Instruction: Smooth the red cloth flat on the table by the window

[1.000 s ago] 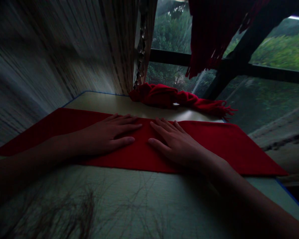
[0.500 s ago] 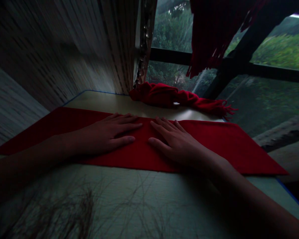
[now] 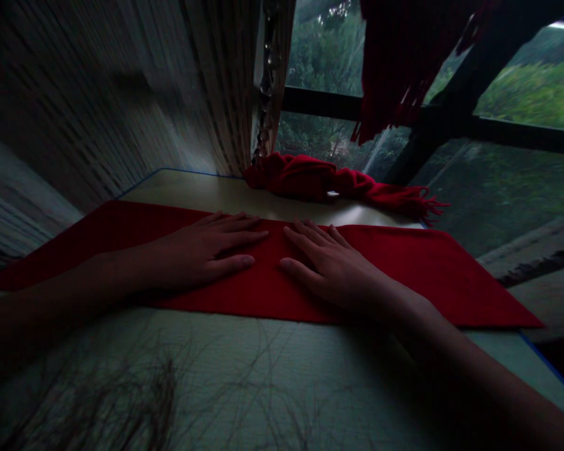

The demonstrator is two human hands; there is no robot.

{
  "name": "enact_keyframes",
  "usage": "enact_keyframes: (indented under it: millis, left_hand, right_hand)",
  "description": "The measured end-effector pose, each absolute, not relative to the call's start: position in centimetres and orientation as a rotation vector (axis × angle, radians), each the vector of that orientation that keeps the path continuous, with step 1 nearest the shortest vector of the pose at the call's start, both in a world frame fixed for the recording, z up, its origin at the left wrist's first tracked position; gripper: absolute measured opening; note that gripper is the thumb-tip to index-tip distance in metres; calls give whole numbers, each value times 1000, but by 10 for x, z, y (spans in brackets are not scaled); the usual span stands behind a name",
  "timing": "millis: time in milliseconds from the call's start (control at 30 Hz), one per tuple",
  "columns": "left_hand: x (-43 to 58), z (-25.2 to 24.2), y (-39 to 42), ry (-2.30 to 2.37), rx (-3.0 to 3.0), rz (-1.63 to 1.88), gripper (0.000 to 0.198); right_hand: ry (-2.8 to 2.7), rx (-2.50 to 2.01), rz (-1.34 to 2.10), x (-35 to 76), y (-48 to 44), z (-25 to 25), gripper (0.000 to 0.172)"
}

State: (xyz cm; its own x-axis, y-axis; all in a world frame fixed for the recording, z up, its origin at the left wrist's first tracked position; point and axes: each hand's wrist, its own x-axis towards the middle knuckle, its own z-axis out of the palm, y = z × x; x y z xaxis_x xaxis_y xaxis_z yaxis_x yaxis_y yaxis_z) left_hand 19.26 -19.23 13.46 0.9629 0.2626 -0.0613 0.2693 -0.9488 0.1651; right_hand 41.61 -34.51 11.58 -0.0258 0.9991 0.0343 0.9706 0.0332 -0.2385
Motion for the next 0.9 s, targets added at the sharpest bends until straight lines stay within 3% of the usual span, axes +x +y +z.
enact_keyframes:
  millis: [900]
  left_hand:
    - [191, 132, -191, 398, 2945, -36, 61]
  right_hand:
    - [-2074, -2072, 244, 415, -346, 115, 82]
